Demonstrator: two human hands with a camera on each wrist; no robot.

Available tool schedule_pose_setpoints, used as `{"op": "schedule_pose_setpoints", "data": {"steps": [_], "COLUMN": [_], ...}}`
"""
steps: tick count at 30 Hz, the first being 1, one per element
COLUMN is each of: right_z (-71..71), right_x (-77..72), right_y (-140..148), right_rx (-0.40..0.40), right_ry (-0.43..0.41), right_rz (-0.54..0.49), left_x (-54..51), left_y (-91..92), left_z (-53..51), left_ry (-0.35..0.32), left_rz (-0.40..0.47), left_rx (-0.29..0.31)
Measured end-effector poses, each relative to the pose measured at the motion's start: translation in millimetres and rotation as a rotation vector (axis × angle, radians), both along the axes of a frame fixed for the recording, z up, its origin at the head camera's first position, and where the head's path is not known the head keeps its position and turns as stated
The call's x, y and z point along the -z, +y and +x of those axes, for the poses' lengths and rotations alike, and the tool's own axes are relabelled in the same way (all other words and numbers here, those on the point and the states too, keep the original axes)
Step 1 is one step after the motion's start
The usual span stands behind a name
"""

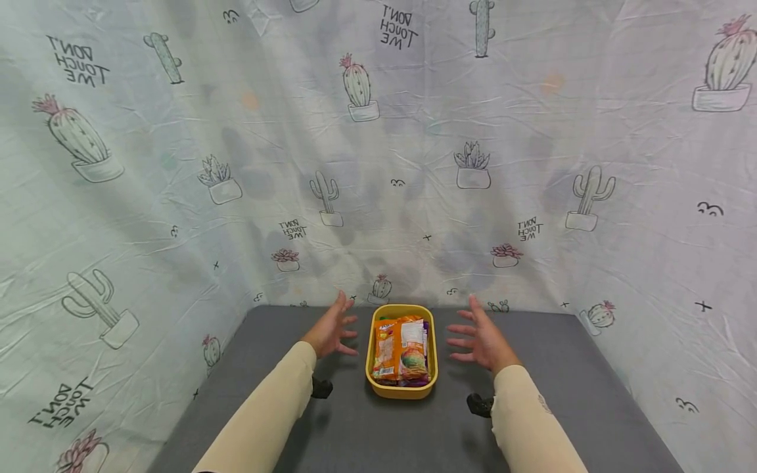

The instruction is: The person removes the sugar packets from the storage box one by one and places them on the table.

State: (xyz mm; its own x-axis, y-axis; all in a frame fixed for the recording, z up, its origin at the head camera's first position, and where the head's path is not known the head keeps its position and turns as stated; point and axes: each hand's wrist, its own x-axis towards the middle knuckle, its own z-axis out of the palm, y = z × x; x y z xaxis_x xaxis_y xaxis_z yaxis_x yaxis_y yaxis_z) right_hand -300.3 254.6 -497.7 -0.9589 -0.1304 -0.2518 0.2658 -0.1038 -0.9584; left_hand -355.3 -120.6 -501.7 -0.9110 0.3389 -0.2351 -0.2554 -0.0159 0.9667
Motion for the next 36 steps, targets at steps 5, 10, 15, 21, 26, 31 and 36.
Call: {"op": "schedule_pose_setpoints", "data": {"steps": [5,10,15,21,26,31,36], "right_z": [-2.8,-3.9,-3.6,-0.5,-0.4,0.2,1.0], "right_x": [1.0,3.3,4.6,2.5,1.0,2.6,3.5], "right_y": [-10,-23,-30,-36,-44,-52,-59], "right_rx": [-0.034,-0.04,-0.034,-0.056,-0.076,-0.082,-0.082], "right_ry": [-0.016,-0.041,-0.041,-0.046,-0.047,-0.05,-0.045], "right_rz": [0.001,0.01,0.05,0.007,-0.032,-0.032,-0.006], "left_x": [-2.8,0.5,5.3,13.8,23.9,28.6,32.9], "left_y": [10.6,13.8,14.7,15.9,19.7,20.7,17.5], "left_z": [-0.2,3.9,8.3,14.3,15.1,15.3,16.5], "left_ry": [-0.009,-0.011,-0.023,-0.062,-0.098,-0.1,-0.095], "left_rz": [-0.017,-0.048,-0.055,-0.056,-0.098,-0.148,-0.126], "left_rx": [0.02,0.03,0.044,0.081,0.114,0.108,0.121]}}
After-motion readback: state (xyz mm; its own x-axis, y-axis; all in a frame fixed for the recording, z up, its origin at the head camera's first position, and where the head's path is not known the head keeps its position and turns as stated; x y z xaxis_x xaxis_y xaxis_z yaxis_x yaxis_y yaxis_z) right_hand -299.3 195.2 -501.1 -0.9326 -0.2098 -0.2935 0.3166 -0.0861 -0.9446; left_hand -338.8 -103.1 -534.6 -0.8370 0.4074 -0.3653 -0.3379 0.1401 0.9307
